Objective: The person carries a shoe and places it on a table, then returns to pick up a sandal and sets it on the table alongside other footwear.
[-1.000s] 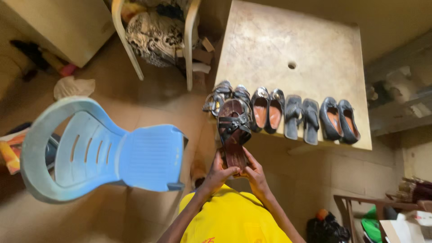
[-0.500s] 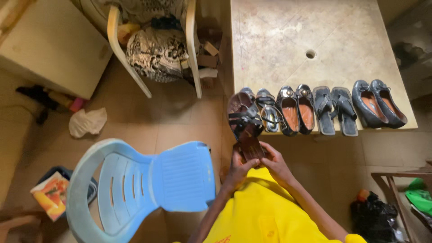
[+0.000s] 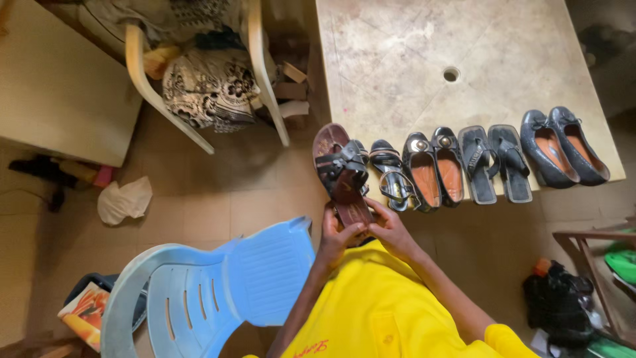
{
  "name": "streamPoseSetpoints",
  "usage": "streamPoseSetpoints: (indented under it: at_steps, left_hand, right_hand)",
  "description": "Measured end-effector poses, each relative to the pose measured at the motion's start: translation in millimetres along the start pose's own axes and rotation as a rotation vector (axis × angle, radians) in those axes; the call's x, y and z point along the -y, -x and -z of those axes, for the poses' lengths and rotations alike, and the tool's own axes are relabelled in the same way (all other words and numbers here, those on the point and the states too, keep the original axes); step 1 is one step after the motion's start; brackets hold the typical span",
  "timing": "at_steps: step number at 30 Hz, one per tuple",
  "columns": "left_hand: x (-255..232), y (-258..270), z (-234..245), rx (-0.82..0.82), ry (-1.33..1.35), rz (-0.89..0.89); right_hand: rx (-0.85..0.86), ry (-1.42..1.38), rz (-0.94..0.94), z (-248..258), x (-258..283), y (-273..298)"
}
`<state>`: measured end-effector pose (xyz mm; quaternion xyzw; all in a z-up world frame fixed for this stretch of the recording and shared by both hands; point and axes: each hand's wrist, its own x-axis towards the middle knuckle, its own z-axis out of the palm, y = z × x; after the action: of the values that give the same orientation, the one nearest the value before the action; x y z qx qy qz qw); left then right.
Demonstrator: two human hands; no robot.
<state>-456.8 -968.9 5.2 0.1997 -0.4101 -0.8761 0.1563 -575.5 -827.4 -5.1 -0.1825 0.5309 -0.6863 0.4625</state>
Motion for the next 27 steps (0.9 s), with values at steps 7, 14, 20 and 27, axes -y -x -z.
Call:
streamPoseSetpoints:
  at_steps: [7, 14, 20, 27]
  left_hand:
    - [-22, -31, -9, 0.022, -0.016, 0.116]
    - [-9, -61, -6, 0.009, 0.048, 0.165]
    - [-15, -106, 23, 0.110, 0.022, 0.125]
    - [-57, -186, 79, 0.151, -0.047, 0.278]
  right_hand:
    - [-0.071, -0.011, -0.049, 7, 17, -17]
    - [-0.227, -0.109, -0.028, 7, 24, -30]
    - [-0.293, -0.187, -0.035, -5, 21, -76]
    - [-0.342, -0.176, -0.081, -23, 20, -167]
